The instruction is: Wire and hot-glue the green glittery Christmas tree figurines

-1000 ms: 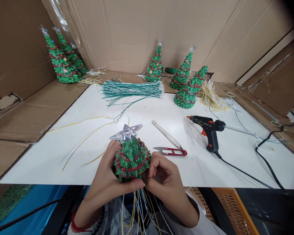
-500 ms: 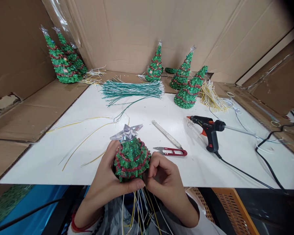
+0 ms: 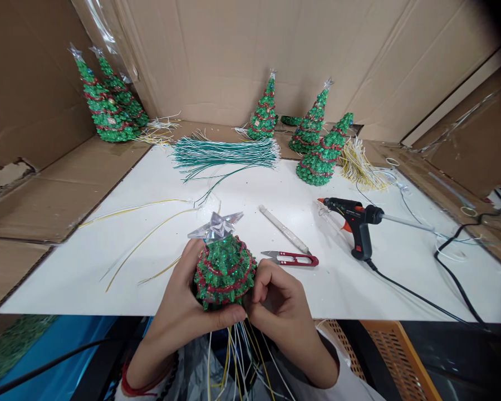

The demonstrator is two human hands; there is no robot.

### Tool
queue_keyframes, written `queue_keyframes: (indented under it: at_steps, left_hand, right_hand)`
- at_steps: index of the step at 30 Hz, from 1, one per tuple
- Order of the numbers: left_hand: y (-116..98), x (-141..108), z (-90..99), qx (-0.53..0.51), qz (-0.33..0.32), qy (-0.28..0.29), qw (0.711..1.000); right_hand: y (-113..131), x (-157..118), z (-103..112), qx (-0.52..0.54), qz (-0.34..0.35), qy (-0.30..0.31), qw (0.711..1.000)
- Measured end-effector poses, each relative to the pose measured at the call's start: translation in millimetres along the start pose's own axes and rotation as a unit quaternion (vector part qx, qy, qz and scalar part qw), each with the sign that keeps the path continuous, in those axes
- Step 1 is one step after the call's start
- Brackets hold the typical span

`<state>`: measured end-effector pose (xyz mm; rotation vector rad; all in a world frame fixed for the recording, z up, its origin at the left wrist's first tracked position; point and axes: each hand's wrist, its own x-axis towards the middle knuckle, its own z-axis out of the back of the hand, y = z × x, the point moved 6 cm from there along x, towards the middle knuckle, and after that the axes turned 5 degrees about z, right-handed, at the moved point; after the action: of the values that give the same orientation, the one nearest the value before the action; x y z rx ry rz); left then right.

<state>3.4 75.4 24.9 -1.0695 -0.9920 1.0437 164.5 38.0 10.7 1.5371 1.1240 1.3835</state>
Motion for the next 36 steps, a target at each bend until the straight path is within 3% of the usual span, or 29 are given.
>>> queue_keyframes:
  at_steps: [36]
  left_hand:
    - [3.6, -1.5, -0.3, -0.016, 0.006, 0.007, 1.000]
  right_hand:
    - [-1.2, 0.3, 0.6, -0.014, -0.008, 0.000, 1.000]
